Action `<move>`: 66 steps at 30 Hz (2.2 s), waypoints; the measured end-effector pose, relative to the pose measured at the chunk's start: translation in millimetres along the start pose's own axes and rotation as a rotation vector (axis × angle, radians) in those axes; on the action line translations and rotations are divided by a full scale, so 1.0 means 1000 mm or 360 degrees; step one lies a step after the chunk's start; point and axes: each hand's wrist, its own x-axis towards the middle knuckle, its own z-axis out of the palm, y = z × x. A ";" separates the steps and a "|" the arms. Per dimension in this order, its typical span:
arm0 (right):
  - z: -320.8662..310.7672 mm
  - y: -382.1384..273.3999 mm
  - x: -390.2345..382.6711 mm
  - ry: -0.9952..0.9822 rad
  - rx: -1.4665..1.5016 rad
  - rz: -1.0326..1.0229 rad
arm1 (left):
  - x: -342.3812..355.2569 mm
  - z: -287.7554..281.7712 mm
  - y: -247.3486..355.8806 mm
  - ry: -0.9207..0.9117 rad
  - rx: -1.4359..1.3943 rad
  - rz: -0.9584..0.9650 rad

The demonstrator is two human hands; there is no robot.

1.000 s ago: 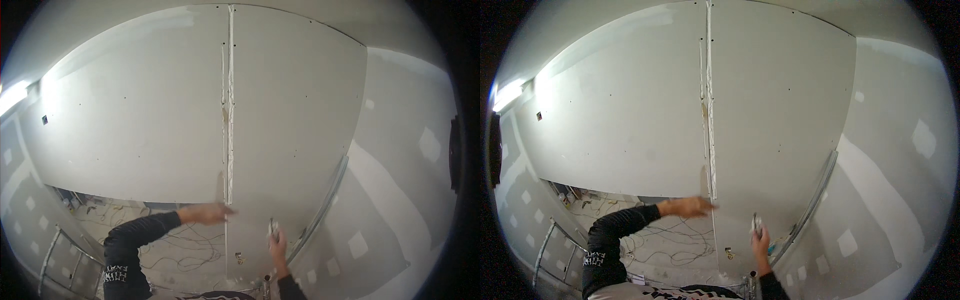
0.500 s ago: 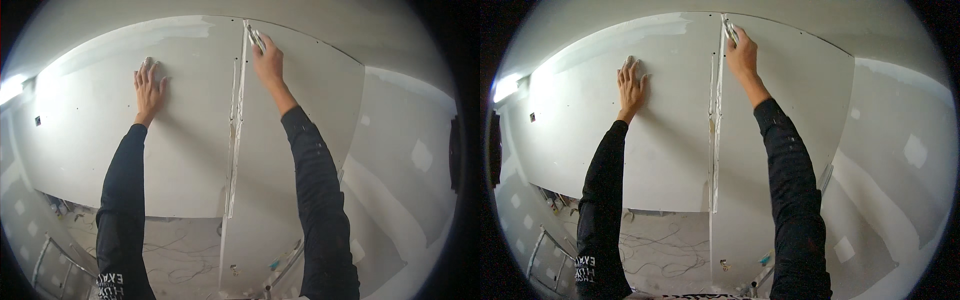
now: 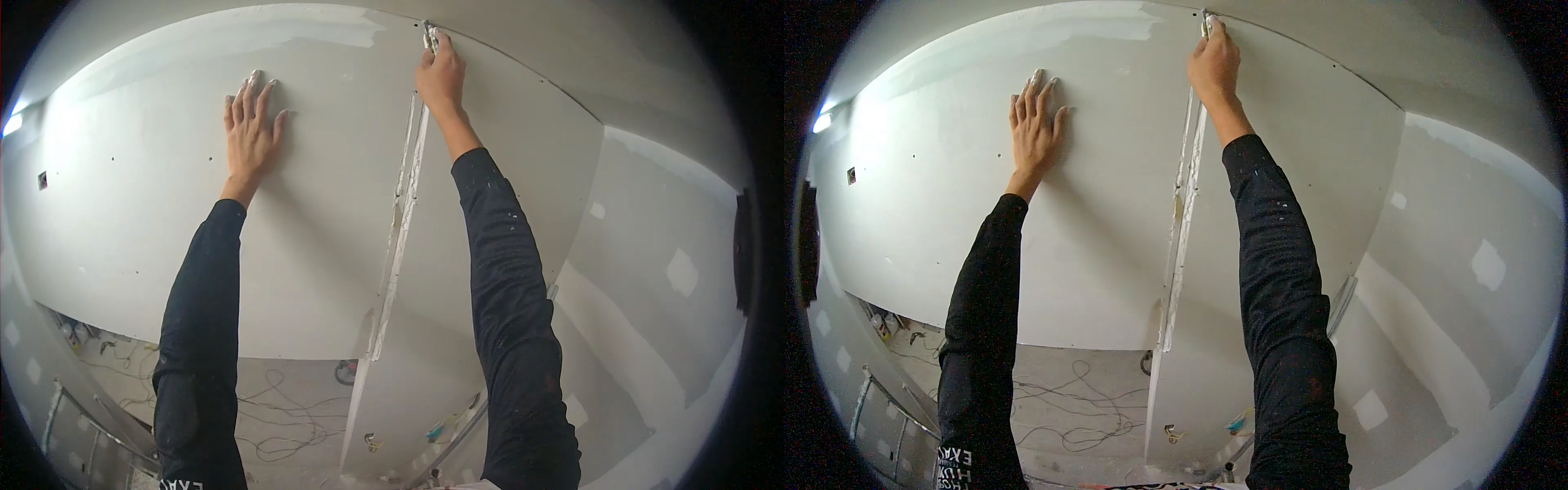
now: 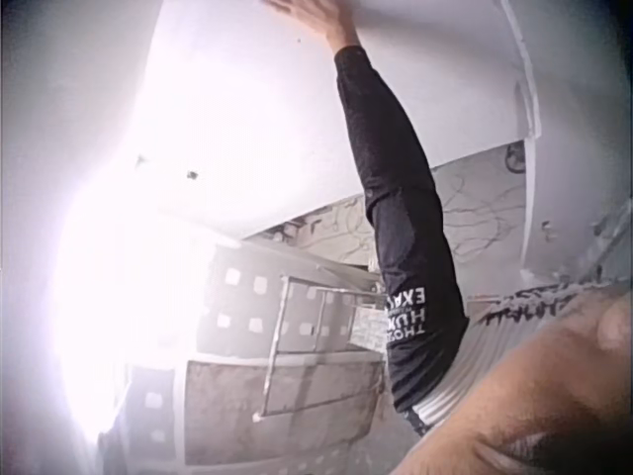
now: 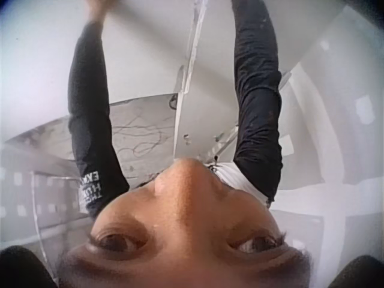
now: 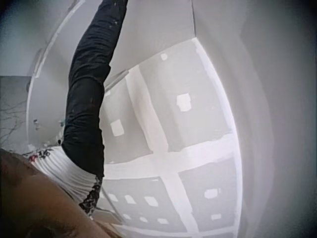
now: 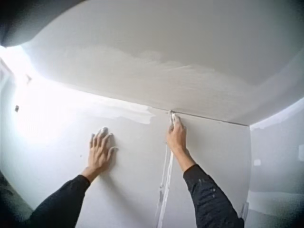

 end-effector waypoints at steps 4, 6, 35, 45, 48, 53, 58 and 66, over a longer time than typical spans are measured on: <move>-0.001 -0.011 0.012 -0.0123 -0.0289 -0.0006 | -0.002 0.003 -0.001 -0.0001 -0.0007 0.0003; -0.004 -0.016 0.016 -0.0195 -0.0277 0.0054 | -0.002 0.003 -0.002 -0.0018 0.0005 0.0003; -0.059 -0.050 -0.103 -0.0458 -0.0178 0.0181 | -0.006 0.014 -0.010 0.0069 -0.0022 0.0062; -0.082 -0.027 -0.105 -0.0341 0.0040 0.0286 | -0.004 0.006 -0.005 0.0012 -0.0011 0.0046; -0.083 0.003 -0.072 -0.0185 0.0367 0.0480 | -0.004 0.001 -0.002 -0.0025 0.0020 0.0025; -0.042 0.040 -0.006 -0.0039 0.0342 0.0338 | -0.003 0.000 0.000 -0.0054 0.0045 0.0018; -0.011 0.041 0.011 0.0009 0.0392 0.0355 | -0.003 0.001 -0.001 -0.0080 0.0063 0.0010; -0.002 0.050 0.006 0.0079 0.0371 0.0303 | -0.004 0.002 0.000 -0.0034 0.0025 0.0031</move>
